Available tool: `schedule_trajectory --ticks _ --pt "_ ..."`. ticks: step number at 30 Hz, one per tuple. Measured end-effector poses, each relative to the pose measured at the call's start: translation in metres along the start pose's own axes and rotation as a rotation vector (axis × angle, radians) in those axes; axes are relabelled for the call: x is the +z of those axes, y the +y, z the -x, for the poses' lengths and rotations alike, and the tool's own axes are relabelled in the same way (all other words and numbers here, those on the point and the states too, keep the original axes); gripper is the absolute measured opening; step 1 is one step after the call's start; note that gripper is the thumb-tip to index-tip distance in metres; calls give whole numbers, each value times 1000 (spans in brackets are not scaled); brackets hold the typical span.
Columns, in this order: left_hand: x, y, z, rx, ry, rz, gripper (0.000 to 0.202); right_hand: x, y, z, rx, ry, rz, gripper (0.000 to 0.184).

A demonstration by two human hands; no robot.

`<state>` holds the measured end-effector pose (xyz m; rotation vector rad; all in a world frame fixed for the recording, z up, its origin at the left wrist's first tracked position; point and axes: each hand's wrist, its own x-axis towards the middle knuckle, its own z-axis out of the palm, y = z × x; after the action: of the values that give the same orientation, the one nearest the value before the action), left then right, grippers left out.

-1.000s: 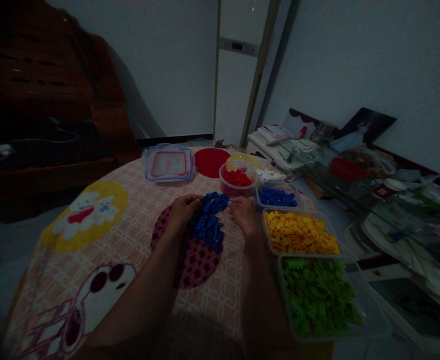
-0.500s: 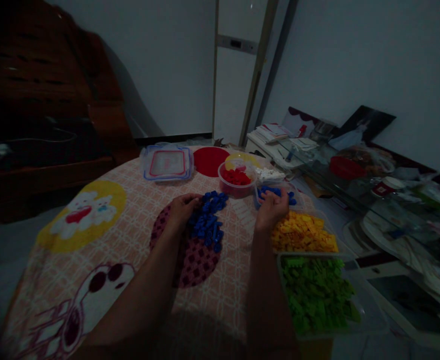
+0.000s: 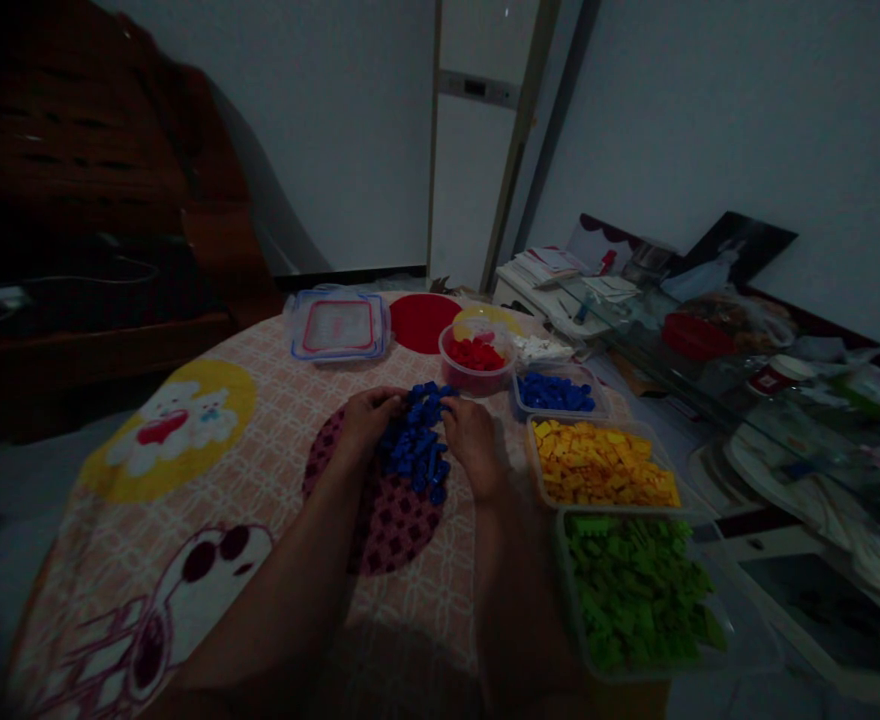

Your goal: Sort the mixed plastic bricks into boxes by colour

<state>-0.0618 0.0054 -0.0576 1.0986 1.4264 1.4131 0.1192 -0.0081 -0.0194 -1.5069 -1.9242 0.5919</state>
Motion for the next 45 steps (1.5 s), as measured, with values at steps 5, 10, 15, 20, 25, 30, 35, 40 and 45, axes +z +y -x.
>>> schedule_trajectory --ticks 5,10,15,20,25,30,35,40,45 --pt "-1 5 3 7 11 -9 23 5 0 4 -19 -61 174 25" --pt "-1 5 2 11 14 -19 23 4 3 2 -10 -46 174 8" --pt "0 3 1 7 12 -36 22 2 -1 1 4 -69 121 6" --pt "0 2 1 7 11 -48 23 -1 -5 2 40 -89 93 9" --pt "0 -2 0 29 17 -75 24 -1 -5 1 42 -82 106 8" --pt "0 1 1 3 14 -47 24 -5 -1 -1 86 -35 18 11" --pt "0 4 3 -5 10 -42 23 -19 11 -7 124 126 -150 7" --pt "0 3 2 -16 6 -20 22 -39 26 -10 171 424 -230 13" --pt "0 5 2 3 12 -22 21 -55 38 -7 247 919 -206 22"
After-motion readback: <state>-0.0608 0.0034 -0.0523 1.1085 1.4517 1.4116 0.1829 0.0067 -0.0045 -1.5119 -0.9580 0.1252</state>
